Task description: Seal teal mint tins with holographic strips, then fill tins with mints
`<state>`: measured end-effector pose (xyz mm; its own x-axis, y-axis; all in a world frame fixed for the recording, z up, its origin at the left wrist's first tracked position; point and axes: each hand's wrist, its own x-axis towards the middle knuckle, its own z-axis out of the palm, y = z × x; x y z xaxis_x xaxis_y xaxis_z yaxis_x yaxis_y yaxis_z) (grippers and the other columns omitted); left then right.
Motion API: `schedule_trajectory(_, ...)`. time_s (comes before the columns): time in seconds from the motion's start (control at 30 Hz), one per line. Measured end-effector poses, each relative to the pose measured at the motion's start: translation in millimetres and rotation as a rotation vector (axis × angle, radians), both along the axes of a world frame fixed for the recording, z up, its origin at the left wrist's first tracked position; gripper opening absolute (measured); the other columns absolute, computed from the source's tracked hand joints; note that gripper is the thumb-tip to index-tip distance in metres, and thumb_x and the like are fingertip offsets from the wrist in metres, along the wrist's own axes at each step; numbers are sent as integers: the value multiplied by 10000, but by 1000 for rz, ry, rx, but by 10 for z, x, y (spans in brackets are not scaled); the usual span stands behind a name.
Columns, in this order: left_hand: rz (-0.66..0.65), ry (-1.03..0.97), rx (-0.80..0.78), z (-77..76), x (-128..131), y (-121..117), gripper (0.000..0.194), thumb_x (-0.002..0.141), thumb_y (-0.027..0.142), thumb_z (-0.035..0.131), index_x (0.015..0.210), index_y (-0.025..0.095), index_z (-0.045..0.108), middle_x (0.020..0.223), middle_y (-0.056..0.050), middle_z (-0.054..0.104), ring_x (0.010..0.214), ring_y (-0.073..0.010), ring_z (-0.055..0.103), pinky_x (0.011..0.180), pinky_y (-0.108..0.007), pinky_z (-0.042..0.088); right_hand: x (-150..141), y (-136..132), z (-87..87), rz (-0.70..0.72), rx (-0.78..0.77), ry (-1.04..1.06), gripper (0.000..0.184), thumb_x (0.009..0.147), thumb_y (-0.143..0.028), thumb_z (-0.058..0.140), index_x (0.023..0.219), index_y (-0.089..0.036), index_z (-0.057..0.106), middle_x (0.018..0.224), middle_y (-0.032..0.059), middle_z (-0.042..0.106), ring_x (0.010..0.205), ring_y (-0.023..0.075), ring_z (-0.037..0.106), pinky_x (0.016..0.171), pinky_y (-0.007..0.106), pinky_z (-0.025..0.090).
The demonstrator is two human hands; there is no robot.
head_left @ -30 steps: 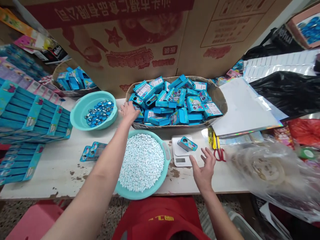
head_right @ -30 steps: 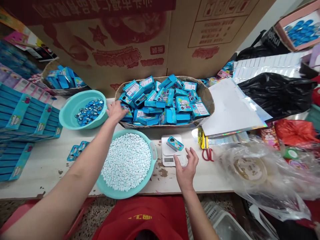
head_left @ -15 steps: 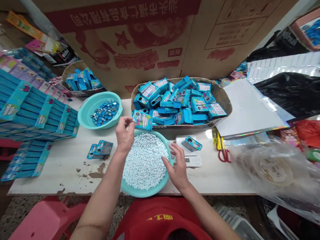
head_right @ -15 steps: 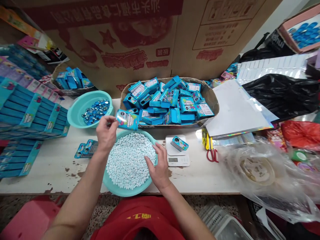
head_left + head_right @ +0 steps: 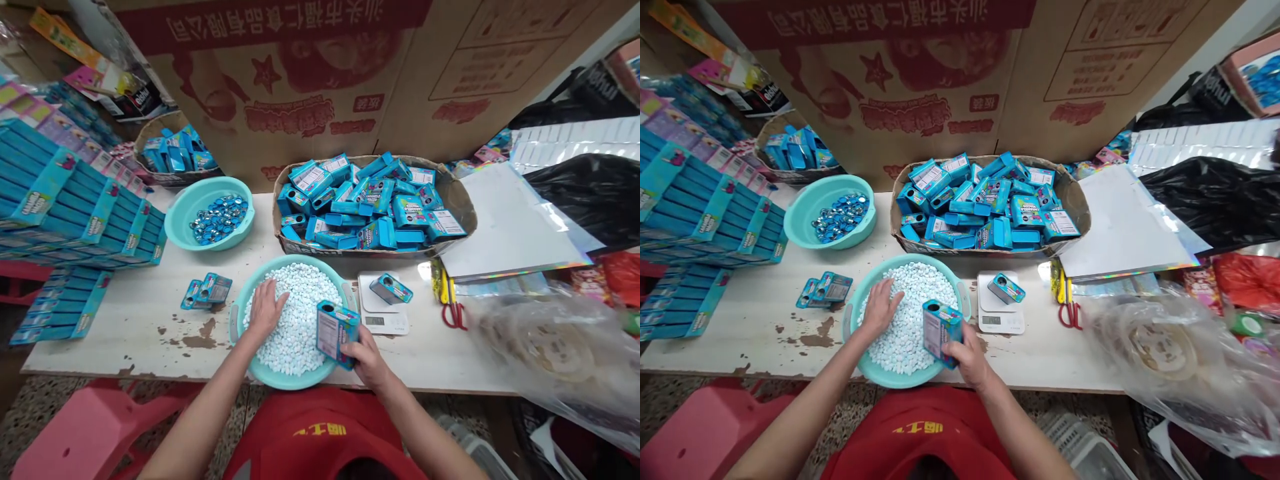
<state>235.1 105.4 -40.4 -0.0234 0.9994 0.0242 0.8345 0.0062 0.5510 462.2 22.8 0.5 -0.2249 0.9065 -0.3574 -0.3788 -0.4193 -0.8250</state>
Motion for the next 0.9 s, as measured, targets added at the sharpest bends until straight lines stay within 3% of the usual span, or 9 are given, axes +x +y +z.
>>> schedule_trajectory(0.1, -26, 181, -93, -208, 130, -28, 429, 851, 437, 493, 1176, 167, 568, 1217, -163, 548, 1175, -327, 462, 992, -478, 360, -139, -159, 38, 14, -153, 101, 373, 611, -323, 668, 965, -209, 644, 886, 33, 718, 862, 260, 667, 766, 380, 538)
schedule_trajectory(0.27, 62, 134, -286, -156, 503, -73, 413, 831, 536, 472, 1031, 206, 621, 1027, -131, 608, 1028, -321, 546, 854, -438, 428, -253, -232, 133, -78, -289, 127, 386, 619, -396, 760, 921, -195, 626, 830, 27, 714, 774, 226, 675, 757, 382, 535)
schedule_trajectory(0.37, 174, -117, -390, -122, 534, -52, 342, 749, 517, 591, 920, 223, 630, 908, -87, 646, 958, -316, 585, 824, -408, 435, -175, -189, 144, -129, -278, 49, 433, 618, -420, 780, 957, -208, 613, 900, 32, 713, 810, 221, 671, 786, 385, 528)
schedule_trajectory(0.5, 501, -747, -488, -59, 470, -65, 373, 591, 399, 754, 872, 200, 611, 870, -56, 661, 923, -261, 612, 786, -328, 462, -35, -103, 140, -135, -146, -190, 431, 628, -433, 771, 952, -210, 596, 911, 27, 696, 819, 208, 643, 765, 352, 522)
schedule_trajectory(0.57, 636, -1047, -535, 60, 446, -86, 425, 555, 348, 775, 905, 198, 587, 876, -44, 652, 840, -208, 622, 705, -288, 477, 2, -59, 152, -124, -63, -340, 440, 621, -427, 767, 950, -208, 574, 843, 12, 679, 763, 194, 625, 717, 328, 515)
schedule_trajectory(0.63, 651, -1231, -569, 256, 435, -104, 391, 554, 332, 761, 870, 203, 570, 797, -13, 627, 690, -154, 602, 583, -245, 458, 2, -11, 177, -103, 26, -485, 435, 639, -423, 744, 972, -207, 563, 820, 8, 666, 736, 191, 614, 691, 318, 504)
schedule_trajectory(0.73, 515, -1379, -540, 606, 456, -127, 293, 582, 351, 715, 754, 194, 537, 658, 23, 570, 515, -101, 520, 454, -200, 373, -75, 72, 216, -45, 215, -698, 367, 691, -409, 705, 981, -208, 601, 909, 42, 662, 834, 219, 620, 753, 335, 487)
schedule_trajectory(0.8, 420, -1468, -455, 786, 498, -148, 266, 606, 355, 692, 706, 186, 513, 613, 26, 554, 502, -99, 519, 457, -200, 375, -168, 126, 230, -20, 354, -808, 313, 708, -394, 700, 953, -212, 627, 940, 60, 650, 894, 236, 614, 794, 346, 476)
schedule_trajectory(0.9, 348, -1511, -272, 891, 567, -185, 217, 655, 327, 669, 685, 173, 518, 613, 16, 574, 585, -120, 579, 568, -227, 444, -327, 180, 237, 39, 491, -890, 256, 731, -342, 690, 946, -216, 633, 935, 65, 642, 913, 243, 611, 802, 353, 474)
